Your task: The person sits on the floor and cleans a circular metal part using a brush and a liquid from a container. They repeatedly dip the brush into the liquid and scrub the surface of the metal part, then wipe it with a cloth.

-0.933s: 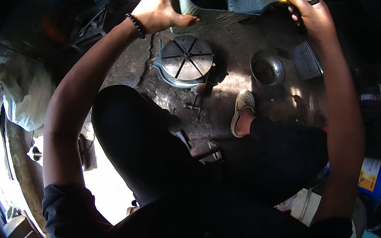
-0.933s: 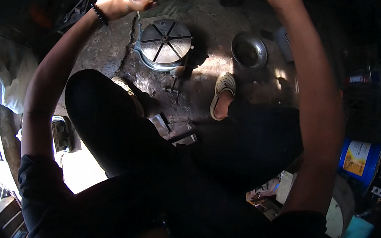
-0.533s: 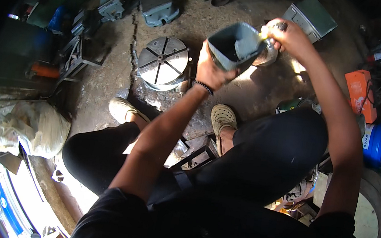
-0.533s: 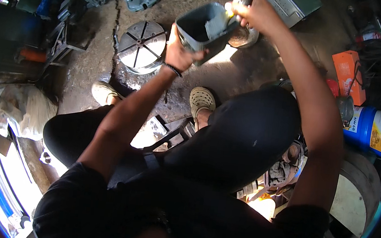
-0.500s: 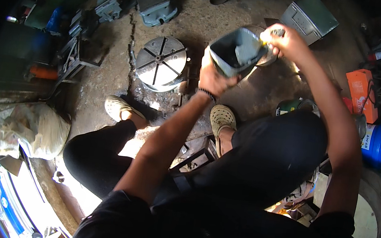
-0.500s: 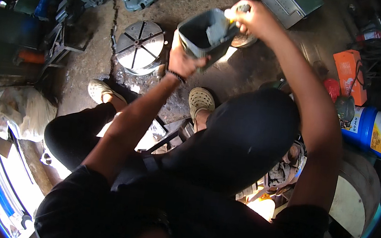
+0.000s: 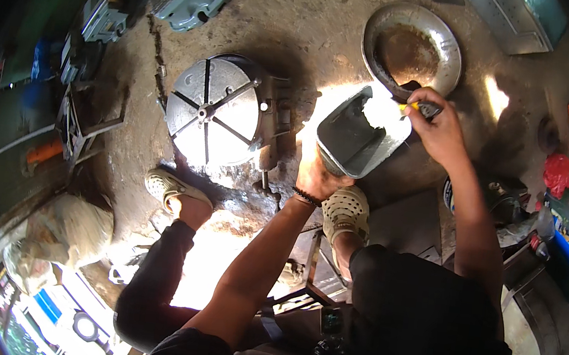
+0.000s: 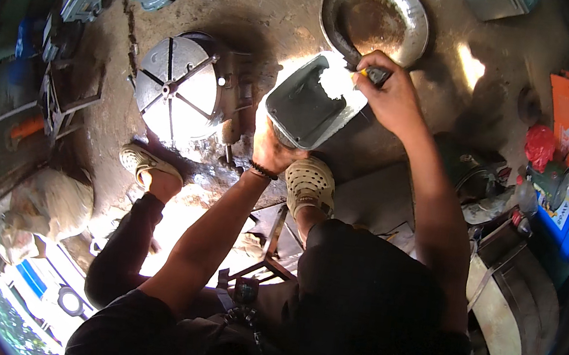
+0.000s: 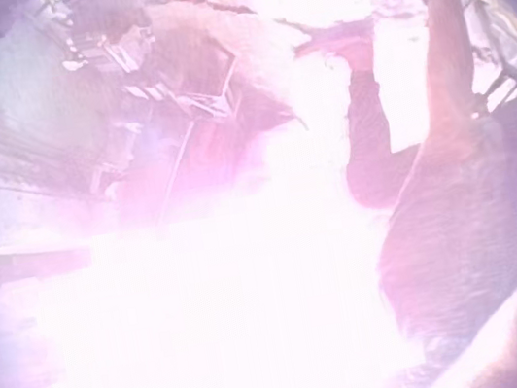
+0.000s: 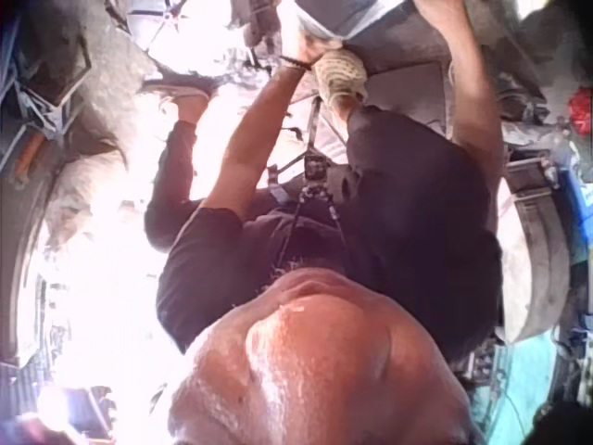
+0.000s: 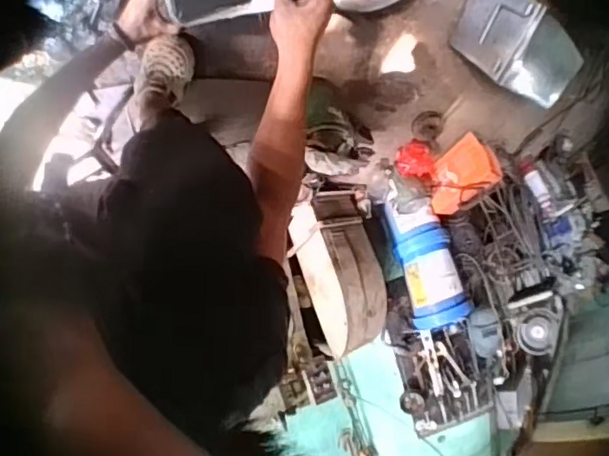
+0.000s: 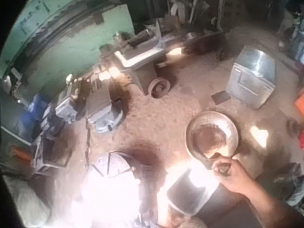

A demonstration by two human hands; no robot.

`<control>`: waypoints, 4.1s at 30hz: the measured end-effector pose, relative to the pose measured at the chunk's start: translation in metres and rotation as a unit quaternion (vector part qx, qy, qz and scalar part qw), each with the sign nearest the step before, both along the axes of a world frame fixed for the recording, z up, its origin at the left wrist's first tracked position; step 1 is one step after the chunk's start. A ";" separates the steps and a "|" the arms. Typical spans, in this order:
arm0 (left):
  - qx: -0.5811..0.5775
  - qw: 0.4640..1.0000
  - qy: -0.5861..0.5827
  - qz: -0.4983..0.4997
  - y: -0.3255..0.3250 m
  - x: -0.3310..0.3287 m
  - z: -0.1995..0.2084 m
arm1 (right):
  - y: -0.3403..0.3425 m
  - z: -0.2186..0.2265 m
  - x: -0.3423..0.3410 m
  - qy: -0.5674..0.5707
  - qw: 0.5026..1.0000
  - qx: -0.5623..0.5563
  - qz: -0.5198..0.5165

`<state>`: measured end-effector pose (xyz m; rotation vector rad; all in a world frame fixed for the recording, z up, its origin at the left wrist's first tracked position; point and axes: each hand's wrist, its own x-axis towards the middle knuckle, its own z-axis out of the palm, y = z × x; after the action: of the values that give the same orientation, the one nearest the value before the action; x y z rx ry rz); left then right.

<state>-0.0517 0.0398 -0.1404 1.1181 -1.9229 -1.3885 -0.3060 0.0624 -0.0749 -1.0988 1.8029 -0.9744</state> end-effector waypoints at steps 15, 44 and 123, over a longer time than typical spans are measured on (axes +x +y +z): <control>0.027 0.999 0.038 -0.017 0.011 0.018 -0.036 | 0.022 0.049 -0.001 0.155 0.976 -0.092 0.124; -0.011 0.996 -0.027 -0.085 -0.006 0.014 -0.024 | 0.041 0.106 0.008 0.207 0.914 0.119 0.329; -0.012 0.993 -0.067 -0.096 0.027 -0.016 -0.058 | 0.097 0.091 -0.037 0.263 0.961 0.082 -0.035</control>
<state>-0.0678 0.0671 -0.1983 1.0629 -2.1865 -1.4171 -0.3434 0.1597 0.0160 -1.2755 2.3138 -0.5848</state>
